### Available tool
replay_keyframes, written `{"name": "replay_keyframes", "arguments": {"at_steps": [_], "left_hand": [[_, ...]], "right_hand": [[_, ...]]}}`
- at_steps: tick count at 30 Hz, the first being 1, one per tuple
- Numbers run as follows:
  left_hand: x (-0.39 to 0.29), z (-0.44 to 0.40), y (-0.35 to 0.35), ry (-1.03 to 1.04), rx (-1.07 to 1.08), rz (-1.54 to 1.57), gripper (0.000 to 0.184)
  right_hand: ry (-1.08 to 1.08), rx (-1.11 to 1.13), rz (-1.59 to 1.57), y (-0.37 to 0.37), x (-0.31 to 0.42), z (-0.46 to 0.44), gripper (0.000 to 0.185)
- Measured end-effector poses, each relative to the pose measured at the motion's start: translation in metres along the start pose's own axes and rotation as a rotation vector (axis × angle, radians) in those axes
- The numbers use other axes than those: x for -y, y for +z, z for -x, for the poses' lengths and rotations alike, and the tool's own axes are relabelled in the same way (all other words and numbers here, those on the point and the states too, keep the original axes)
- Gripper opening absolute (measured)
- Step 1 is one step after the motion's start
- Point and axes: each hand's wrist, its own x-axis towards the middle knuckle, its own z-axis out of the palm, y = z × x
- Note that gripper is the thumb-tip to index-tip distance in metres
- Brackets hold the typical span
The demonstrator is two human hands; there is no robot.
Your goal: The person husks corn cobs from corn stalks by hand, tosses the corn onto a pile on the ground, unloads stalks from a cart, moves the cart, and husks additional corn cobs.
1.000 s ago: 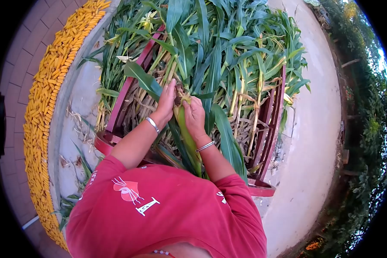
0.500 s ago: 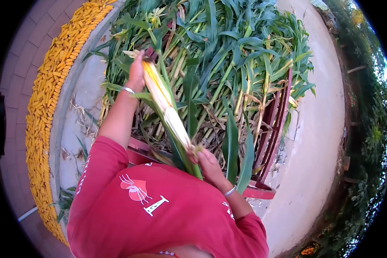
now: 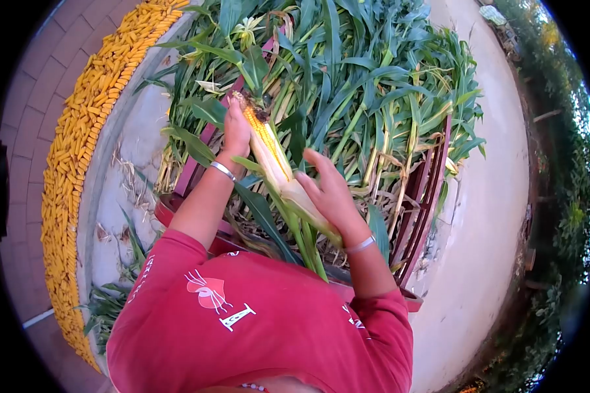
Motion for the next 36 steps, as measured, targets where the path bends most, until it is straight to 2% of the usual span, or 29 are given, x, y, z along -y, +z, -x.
{"name": "replay_keyframes", "arguments": {"at_steps": [2, 4, 5, 7, 10, 11, 14, 15, 16, 18, 19, 22, 24, 25, 26, 27, 29, 31, 33, 36], "left_hand": [[-0.016, 0.013, 0.008, 0.004, -0.093, -0.104, 0.052], [-0.014, 0.012, 0.012, -0.011, -0.125, -0.052, 0.048], [-0.015, 0.017, 0.012, -0.087, -0.097, 0.035, 0.046], [-0.016, 0.021, 0.012, -0.158, -0.075, 0.123, 0.045], [-0.027, 0.031, 0.012, -0.44, -0.172, 0.571, 0.035], [-0.032, 0.034, 0.015, -0.509, -0.25, 0.603, 0.029], [-0.008, 0.03, 0.009, -0.532, -0.249, 0.786, 0.025], [-0.014, 0.03, 0.013, -0.551, -0.331, 0.92, 0.022], [-0.011, 0.028, 0.015, -0.556, -0.332, 0.927, 0.022], [-0.005, 0.027, 0.018, -0.476, -0.353, 0.907, 0.021], [-0.024, 0.033, 0.03, -0.463, -0.444, 0.818, 0.023], [-0.043, 0.042, 0.035, -0.353, -0.385, 0.782, 0.027], [-0.055, 0.054, 0.03, -0.381, -0.378, 0.802, 0.03], [-0.057, 0.068, 0.022, -0.382, -0.226, 0.763, 0.031], [-0.059, 0.084, 0.014, -0.384, -0.074, 0.719, 0.032], [-0.06, 0.1, 0.003, -0.395, 0.095, 0.715, 0.035], [-0.058, 0.128, -0.035, -0.25, 0.497, 0.083, 0.036], [-0.076, 0.162, -0.062, -0.247, 0.614, -0.132, 0.039], [-0.083, 0.184, -0.088, -0.234, 0.655, -0.167, 0.038], [-0.092, 0.199, -0.097, -0.208, 0.76, -0.293, 0.037]], "right_hand": [[-0.041, 0.0, -0.034, 0.03, -0.014, -0.021, 0.051], [0.069, 0.033, -0.037, 0.058, -0.024, -0.039, 0.062], [0.089, 0.056, -0.073, 0.067, -0.027, -0.04, 0.07], [0.078, -0.003, -0.069, 0.075, -0.027, -0.041, 0.069], [0.043, -0.027, -0.098, 0.076, -0.03, -0.042, 0.068], [0.032, -0.022, -0.089, 0.073, -0.028, -0.042, 0.068], [0.032, 0.028, -0.181, 0.061, -0.025, -0.062, 0.075], [-0.005, -0.015, -0.128, 0.062, -0.033, -0.074, 0.075], [-0.004, -0.013, -0.12, 0.053, -0.018, -0.087, 0.075], [0.085, 0.156, 0.098, 0.037, 0.01, -0.11, 0.076], [0.085, 0.159, 0.101, 0.037, 0.01, -0.119, 0.076], [0.034, 0.139, 0.123, 0.045, 0.006, -0.131, 0.068], [0.064, 0.158, -0.261, 0.05, -0.005, -0.133, 0.061], [0.138, 0.106, -0.328, 0.048, -0.006, -0.132, 0.049], [0.153, 0.139, -0.488, 0.039, -0.008, -0.129, 0.04], [0.137, 0.125, -0.522, 0.031, -0.006, -0.126, 0.036], [0.138, 0.071, -0.541, 0.02, -0.005, -0.121, 0.028], [0.156, 0.1, -0.569, 0.012, -0.015, -0.121, 0.028], [0.166, 0.14, -0.595, 0.008, -0.009, -0.119, 0.029], [0.05, 0.163, -0.486, 0.013, 0.001, -0.111, 0.032]]}}
